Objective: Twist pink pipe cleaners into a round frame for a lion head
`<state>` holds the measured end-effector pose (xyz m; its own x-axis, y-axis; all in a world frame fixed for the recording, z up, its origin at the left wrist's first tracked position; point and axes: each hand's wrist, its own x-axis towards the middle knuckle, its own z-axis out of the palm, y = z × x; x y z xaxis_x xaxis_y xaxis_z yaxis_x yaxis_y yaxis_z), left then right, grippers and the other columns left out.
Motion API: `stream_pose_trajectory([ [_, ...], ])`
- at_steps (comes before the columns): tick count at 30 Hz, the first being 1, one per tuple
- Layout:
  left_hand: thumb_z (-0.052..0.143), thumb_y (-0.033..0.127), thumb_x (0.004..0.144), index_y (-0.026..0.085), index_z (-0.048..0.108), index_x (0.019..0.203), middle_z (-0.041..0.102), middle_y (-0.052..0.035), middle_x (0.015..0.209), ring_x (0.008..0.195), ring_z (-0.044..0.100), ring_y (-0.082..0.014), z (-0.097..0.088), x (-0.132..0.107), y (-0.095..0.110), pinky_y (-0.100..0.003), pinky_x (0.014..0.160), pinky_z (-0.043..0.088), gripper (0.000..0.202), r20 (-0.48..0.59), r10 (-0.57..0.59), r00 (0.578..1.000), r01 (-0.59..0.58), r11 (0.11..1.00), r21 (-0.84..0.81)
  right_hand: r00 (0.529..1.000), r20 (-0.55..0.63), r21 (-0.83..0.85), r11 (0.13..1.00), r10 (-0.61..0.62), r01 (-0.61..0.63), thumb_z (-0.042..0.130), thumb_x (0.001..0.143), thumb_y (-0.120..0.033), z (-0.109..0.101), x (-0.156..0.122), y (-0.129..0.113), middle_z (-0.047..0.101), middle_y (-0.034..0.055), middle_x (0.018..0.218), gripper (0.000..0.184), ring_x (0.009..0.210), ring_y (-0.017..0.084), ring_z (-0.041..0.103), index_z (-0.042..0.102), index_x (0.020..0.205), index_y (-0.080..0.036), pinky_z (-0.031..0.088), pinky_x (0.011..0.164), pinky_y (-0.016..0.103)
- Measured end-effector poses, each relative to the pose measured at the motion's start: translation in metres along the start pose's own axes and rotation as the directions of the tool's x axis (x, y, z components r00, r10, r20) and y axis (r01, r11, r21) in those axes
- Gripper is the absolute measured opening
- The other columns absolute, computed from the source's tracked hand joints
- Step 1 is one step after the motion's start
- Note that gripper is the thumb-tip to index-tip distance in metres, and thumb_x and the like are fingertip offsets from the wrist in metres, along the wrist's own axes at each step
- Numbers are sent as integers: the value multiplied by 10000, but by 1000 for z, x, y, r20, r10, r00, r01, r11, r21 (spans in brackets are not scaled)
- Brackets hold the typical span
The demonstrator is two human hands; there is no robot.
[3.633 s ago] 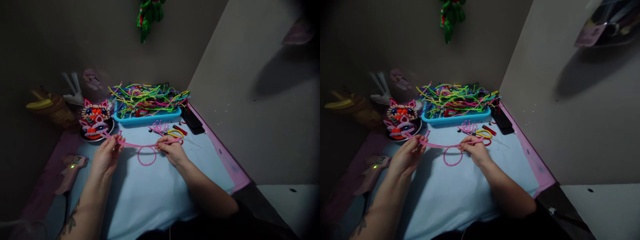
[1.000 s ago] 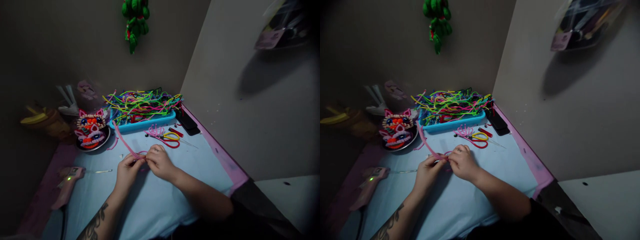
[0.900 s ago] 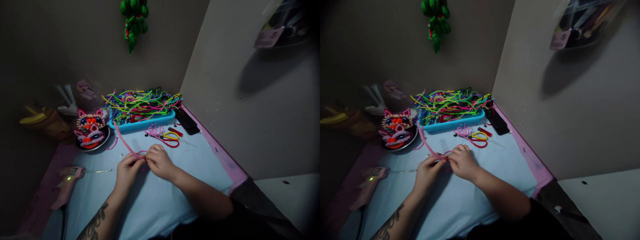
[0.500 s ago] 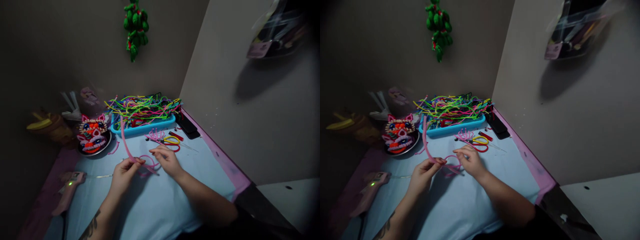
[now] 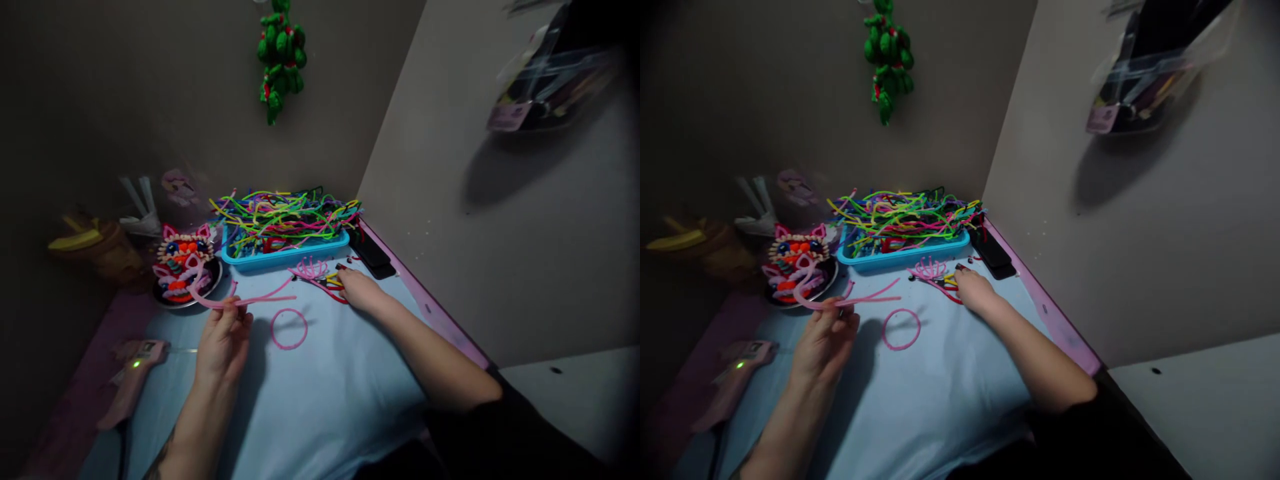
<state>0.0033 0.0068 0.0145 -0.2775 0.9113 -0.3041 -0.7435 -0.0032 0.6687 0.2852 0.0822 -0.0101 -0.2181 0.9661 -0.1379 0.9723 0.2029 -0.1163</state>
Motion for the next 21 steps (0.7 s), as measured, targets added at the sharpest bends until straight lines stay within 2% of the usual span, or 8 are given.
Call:
stream_pose_trajectory([
  [5,960,270,382,156,703,737,664,49,673,613,604,-63,0,0,1,-165,567,526,453,10,40,999,-39,999,-28,987,136,-134,985,-89,108,610,821,-209,-19,3,-4,705,155,1052,203,979,269,665,662,1002,-135,466,785,292],
  [10,963,276,362,171,704,719,679,47,684,616,608,-67,0,-1,3,-174,576,528,454,9,56,998,-56,998,-39,991,110,-252,962,-75,101,461,896,-166,-58,-15,-17,690,206,1091,263,964,289,678,634,1083,-103,474,754,318],
  [14,962,309,343,187,703,703,671,54,659,602,601,-63,2,-3,2,-176,580,517,460,-18,51,999,-52,998,-26,982,156,-400,916,106,-35,462,862,-104,-98,-39,6,722,155,903,226,843,252,699,672,933,-147,448,667,283],
  [16,960,324,347,190,705,704,663,56,646,593,593,-57,3,-4,1,-171,584,507,458,-23,41,999,-42,999,-19,989,63,-390,916,134,-99,512,839,-153,-109,-51,27,710,129,865,157,772,232,681,652,908,-160,420,619,274],
  [17,959,329,346,190,706,703,659,57,642,591,589,-54,4,-5,0,-169,586,501,459,-28,37,999,-37,999,-17,993,9,-318,942,115,-106,542,831,-222,-109,-56,36,698,109,856,129,741,220,662,636,902,-169,406,596,269],
  [19,958,334,333,190,707,698,650,59,636,591,581,-53,6,-6,-3,-170,590,490,466,-41,36,999,-36,999,-17,993,-76,8,996,92,-92,592,792,-393,-96,-66,43,640,42,738,207,649,173,594,584,818,-188,384,559,248],
  [20,958,336,326,189,708,693,647,58,638,592,576,-53,7,-6,-6,-171,591,483,468,-46,41,998,-42,999,-12,993,-78,234,970,86,-66,610,755,-430,-83,-71,40,592,9,666,246,599,147,551,541,745,-194,380,543,238],
  [21,957,340,326,187,711,690,645,55,643,590,567,-52,7,-7,-8,-172,590,474,465,-46,53,998,-53,999,-1,999,-27,470,882,45,-27,597,751,-436,-67,-75,33,556,-10,635,257,572,127,520,508,710,-199,390,541,232],
])
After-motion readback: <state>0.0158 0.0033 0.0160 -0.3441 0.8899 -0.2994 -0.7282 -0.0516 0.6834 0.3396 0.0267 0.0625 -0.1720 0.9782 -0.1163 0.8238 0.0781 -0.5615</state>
